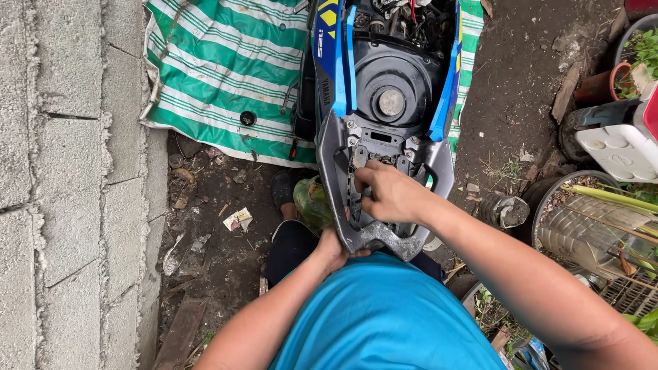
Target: Disassembling and adjusting internal parts of a motorcycle, including removing body panels and using a screwdriver.
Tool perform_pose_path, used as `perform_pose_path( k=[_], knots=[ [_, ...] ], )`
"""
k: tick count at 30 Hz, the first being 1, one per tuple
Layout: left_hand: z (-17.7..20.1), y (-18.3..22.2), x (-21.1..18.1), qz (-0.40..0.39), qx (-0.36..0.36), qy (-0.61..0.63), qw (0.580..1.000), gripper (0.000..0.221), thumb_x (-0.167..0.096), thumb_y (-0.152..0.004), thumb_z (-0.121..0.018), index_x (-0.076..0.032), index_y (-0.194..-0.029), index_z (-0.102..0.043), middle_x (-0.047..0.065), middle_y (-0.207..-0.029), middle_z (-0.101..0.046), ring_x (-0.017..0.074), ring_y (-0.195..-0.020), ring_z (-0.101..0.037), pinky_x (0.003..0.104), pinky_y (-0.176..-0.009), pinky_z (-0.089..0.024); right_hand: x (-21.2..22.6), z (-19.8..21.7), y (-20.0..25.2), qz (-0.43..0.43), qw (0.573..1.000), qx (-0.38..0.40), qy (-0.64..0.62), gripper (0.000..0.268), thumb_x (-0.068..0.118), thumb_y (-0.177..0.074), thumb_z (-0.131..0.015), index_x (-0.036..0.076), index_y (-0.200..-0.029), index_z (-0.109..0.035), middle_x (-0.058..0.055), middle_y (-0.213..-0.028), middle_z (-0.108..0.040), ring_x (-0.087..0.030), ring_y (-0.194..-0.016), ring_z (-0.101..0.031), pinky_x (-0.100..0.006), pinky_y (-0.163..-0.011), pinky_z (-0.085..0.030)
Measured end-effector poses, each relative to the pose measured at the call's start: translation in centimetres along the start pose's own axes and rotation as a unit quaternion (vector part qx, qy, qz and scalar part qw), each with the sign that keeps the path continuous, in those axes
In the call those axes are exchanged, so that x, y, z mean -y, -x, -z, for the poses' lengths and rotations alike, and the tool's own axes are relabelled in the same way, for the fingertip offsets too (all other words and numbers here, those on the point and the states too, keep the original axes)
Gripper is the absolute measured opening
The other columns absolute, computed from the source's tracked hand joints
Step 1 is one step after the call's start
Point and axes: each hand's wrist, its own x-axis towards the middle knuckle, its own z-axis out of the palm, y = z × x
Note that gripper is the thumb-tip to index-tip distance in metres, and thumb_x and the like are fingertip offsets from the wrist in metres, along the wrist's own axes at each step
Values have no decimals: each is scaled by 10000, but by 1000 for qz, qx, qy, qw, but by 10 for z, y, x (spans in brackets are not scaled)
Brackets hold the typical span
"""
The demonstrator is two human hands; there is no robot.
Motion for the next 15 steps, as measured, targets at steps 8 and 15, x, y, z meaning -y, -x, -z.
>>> perform_pose_path(
  k=[8,15],
  knots=[
    [3,4,0,-58,4,-48,997,553,-401,-1144,-607,-1,-1514,-508,320,-1474,-607,561,-1184,-661,728,-746,-672,-48,-44,14,96,981,-93,141,236,93,-970,-642,-2,-1186,-645,-243,-960,-689,-544,-836,-760,-623,-684,-617],
    [6,10,3,-105,7,-102,989,436,-277,-1200,-498,-10,-1538,-436,345,-1374,-637,531,-977,-753,619,-661,-736,-45,-52,13,115,978,-102,143,209,233,-1041,-659,77,-1154,-576,-151,-998,-610,-490,-703,-766,-587,-559,-625]
  ],
)
